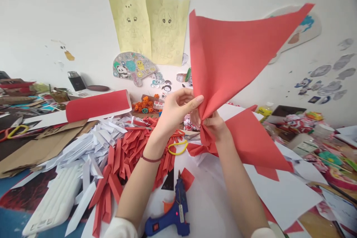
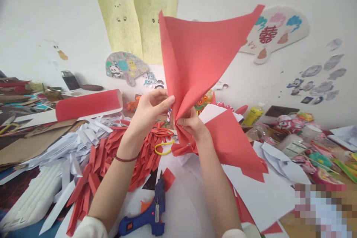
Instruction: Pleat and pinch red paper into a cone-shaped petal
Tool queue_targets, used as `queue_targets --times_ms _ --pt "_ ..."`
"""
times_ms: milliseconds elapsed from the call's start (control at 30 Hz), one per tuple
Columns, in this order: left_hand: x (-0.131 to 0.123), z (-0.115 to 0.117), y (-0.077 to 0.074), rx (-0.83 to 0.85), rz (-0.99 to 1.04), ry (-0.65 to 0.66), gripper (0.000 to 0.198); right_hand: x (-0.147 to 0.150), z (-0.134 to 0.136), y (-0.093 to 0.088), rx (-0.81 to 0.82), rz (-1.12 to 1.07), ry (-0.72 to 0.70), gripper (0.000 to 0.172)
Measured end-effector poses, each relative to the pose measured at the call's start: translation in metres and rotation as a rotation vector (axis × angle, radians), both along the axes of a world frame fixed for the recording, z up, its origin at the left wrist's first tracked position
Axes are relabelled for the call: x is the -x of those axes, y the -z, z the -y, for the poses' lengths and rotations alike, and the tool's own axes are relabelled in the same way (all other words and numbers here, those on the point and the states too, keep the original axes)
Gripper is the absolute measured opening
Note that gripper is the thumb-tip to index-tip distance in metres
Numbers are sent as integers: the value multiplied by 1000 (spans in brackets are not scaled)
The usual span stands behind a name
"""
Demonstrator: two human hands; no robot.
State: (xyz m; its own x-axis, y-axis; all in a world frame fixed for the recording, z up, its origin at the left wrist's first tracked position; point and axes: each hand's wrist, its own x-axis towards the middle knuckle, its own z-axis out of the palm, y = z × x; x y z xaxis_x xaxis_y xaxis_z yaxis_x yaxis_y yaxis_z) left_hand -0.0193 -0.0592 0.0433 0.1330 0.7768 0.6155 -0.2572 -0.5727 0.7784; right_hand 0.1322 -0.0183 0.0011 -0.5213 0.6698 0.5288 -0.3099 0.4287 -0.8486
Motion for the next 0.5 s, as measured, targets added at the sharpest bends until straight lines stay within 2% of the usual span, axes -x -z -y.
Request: queue_targets --times_ms 167,267,367,433,500 --pt "5 -9 4 -25 107 9 27 4 -4 3 -78 -70 -147 42" --pt "8 -12 5 -21 136 11 28 4 -6 4 -60 -130 -204 39" --pt "9 -14 5 -12 199 -20 37 5 -5 4 -36 -209 -289 36" --pt "10 -16 4 -9 232 5 42 6 -4 2 -26 -258 -355 32" --pt "10 -18 5 -30 244 52 38 6 -2 0 -13 -260 -413 29"
